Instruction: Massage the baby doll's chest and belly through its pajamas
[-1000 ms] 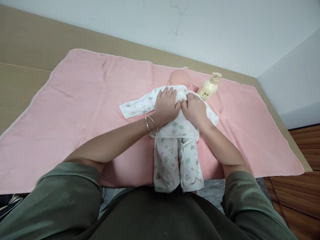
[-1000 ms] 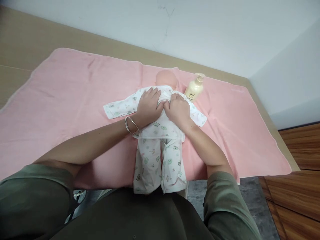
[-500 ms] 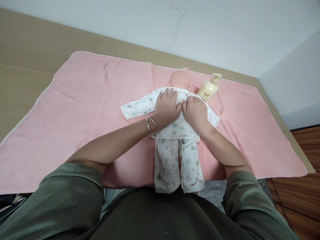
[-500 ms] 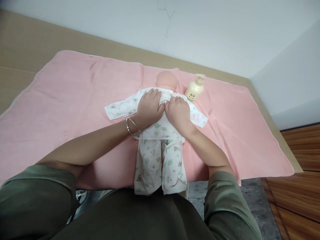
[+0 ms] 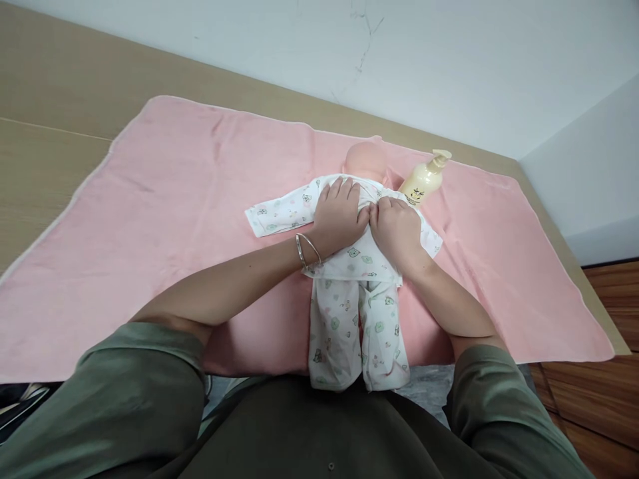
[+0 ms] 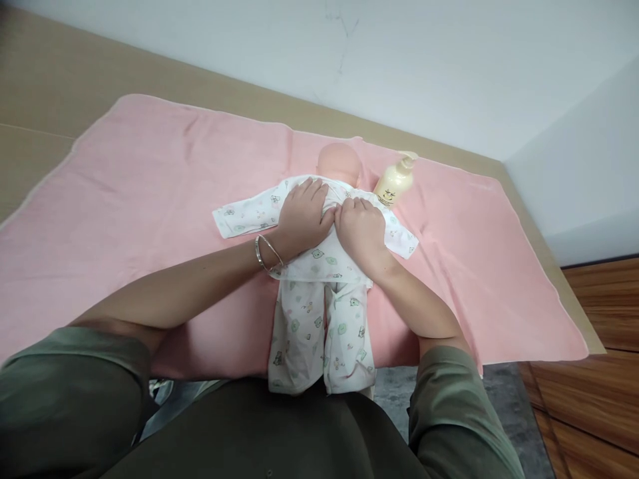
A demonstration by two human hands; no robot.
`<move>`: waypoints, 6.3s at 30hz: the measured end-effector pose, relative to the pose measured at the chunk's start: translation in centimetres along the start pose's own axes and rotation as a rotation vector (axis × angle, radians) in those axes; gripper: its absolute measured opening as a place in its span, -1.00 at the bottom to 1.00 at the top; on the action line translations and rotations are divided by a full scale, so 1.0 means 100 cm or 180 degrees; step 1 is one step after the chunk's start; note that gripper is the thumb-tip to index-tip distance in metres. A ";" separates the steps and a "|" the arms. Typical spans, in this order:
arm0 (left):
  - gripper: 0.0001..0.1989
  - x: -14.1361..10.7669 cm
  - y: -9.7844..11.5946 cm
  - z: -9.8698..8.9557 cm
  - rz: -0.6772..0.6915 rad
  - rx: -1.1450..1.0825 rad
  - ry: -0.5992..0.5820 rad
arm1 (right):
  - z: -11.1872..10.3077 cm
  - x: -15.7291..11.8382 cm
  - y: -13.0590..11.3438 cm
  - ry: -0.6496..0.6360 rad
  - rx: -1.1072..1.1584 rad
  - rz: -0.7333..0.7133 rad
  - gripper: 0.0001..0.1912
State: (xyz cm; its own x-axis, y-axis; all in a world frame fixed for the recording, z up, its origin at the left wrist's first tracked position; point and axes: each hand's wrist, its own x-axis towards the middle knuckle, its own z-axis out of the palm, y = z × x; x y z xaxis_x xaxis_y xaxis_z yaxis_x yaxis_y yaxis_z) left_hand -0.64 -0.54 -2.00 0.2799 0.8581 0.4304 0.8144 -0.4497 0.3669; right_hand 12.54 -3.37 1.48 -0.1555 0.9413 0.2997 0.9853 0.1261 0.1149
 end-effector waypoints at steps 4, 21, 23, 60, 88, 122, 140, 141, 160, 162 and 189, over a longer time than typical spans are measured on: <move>-0.48 0.000 0.000 0.001 -0.0017 -0.0014 0.0027 | 0.003 -0.001 0.000 0.0064 0.0195 0.0000 -0.63; -0.48 -0.005 0.001 0.002 -0.0008 -0.0074 0.0052 | 0.009 0.007 0.005 -0.0041 0.0967 0.0072 -0.61; -0.48 -0.006 0.003 0.000 0.0006 -0.0048 0.0035 | 0.008 0.007 0.004 -0.0106 0.0947 0.0108 -0.60; -0.48 -0.020 0.014 -0.010 0.0200 0.0116 -0.0051 | 0.014 0.012 0.018 -0.0207 0.0972 -0.0094 -0.55; -0.50 -0.006 -0.003 -0.004 0.0439 0.0142 -0.0105 | 0.013 0.016 0.019 -0.0369 0.1037 -0.0145 -0.43; -0.44 0.003 -0.005 -0.002 -0.0055 -0.0125 -0.0283 | 0.014 0.023 0.016 -0.0549 0.1096 -0.0164 -0.35; -0.50 0.004 -0.016 0.005 0.0112 -0.0268 -0.0057 | 0.007 0.009 0.007 -0.0062 0.0664 -0.0063 -0.59; -0.50 0.005 -0.017 0.004 0.0110 -0.0299 -0.0086 | 0.008 0.008 0.007 -0.0037 0.0686 -0.0076 -0.59; -0.49 -0.009 0.002 -0.001 -0.0010 -0.0270 -0.0143 | 0.021 0.018 0.014 -0.0305 0.1344 0.0140 -0.41; -0.49 -0.010 0.002 0.001 0.0040 -0.0285 -0.0057 | 0.020 0.018 0.014 -0.0306 0.1326 0.0111 -0.42; -0.45 0.014 -0.016 -0.010 -0.0073 -0.0491 -0.0635 | 0.001 0.000 0.001 -0.0370 0.1338 0.0213 -0.49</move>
State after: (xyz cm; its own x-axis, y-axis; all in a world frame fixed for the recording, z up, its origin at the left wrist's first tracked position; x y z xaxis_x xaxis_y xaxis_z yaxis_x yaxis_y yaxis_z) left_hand -2.02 1.17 -1.16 0.3695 0.8936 0.2550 0.7388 -0.4490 0.5027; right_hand 12.59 -3.32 1.44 -0.1052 0.9776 0.1821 0.9396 0.1577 -0.3036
